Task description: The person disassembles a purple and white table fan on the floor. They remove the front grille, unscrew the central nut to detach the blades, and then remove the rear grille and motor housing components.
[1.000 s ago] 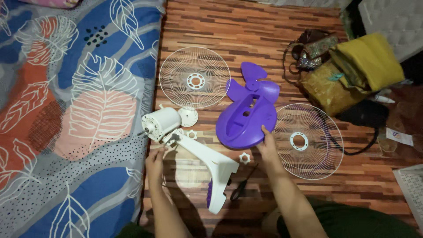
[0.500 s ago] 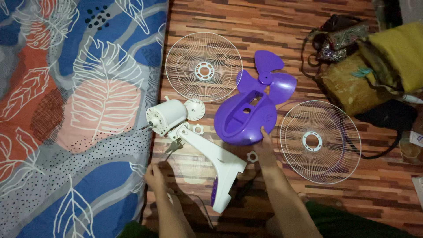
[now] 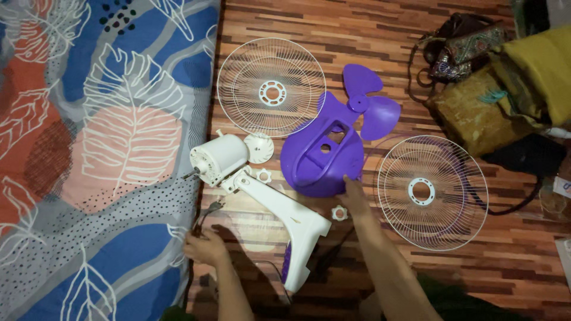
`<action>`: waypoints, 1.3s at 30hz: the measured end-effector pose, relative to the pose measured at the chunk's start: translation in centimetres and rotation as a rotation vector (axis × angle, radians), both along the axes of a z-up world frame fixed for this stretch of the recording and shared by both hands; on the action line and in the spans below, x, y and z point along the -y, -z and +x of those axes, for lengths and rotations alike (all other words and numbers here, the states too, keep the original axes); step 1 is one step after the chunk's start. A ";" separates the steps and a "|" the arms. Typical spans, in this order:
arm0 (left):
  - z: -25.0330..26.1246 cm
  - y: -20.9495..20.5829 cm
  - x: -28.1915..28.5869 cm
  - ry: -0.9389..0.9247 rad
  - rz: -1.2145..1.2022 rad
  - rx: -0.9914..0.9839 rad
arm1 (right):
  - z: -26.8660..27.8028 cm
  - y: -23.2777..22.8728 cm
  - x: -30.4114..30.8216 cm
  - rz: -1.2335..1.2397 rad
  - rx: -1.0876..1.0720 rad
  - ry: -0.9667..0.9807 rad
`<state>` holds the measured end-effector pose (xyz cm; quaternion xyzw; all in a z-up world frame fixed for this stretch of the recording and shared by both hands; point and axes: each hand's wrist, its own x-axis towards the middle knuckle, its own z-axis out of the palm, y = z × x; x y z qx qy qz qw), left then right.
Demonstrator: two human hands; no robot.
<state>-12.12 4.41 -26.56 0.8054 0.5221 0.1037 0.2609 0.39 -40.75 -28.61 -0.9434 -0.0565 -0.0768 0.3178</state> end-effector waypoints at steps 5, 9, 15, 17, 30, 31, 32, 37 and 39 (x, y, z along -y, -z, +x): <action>5.3 0.2 5.6 0.318 -0.321 0.530 | -0.1 0.7 -0.5 0.432 -0.549 0.059; 9.0 1.0 10.8 0.165 -0.786 0.354 | 0.3 1.6 -1.9 1.356 -0.862 0.734; 11.2 0.5 12.4 -0.059 -1.074 0.466 | -1.4 2.7 -2.2 1.182 -0.928 0.694; 11.7 -0.2 11.7 -0.107 -1.078 0.316 | -1.1 3.1 -2.8 1.207 -0.928 0.671; 6.5 -3.1 13.0 -0.134 -0.942 0.734 | -3.2 2.8 -5.7 1.310 -0.921 0.530; 6.0 -2.9 12.7 -0.107 -0.877 0.766 | -3.5 2.6 -5.9 1.315 -0.960 0.525; 5.8 -2.6 12.2 -0.076 -0.813 0.800 | -3.5 2.5 -6.1 1.322 -0.996 0.519; 4.4 -1.7 7.5 -0.114 -0.813 0.753 | -4.8 2.7 -7.0 1.306 -0.786 0.422; 4.3 -1.6 6.3 -0.098 -0.771 0.744 | -4.0 3.2 -6.6 1.458 -0.639 0.333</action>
